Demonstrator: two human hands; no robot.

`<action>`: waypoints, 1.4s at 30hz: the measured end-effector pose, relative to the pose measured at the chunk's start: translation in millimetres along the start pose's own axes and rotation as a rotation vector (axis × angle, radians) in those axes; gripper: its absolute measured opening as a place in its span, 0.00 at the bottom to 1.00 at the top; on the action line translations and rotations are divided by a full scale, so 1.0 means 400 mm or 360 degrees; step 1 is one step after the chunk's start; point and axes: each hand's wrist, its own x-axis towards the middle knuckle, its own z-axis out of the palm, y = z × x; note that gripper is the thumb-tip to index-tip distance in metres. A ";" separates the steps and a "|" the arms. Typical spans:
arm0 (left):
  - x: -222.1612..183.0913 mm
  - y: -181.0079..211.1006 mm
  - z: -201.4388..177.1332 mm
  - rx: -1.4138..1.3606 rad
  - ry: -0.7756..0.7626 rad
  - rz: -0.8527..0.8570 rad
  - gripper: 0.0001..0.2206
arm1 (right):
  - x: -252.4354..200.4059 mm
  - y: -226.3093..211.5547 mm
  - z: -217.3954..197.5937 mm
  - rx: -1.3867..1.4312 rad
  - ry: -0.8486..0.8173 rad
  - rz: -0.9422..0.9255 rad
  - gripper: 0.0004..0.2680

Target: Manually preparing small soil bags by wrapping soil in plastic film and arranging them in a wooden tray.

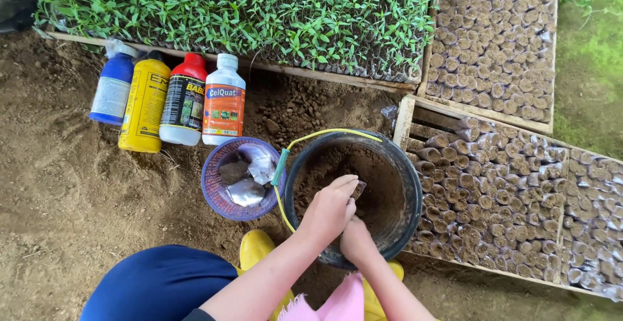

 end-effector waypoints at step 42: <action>-0.021 0.072 -0.069 -0.0299 -0.0038 -0.0111 0.20 | -0.186 -0.186 -0.411 0.1005 0.0529 0.0289 0.13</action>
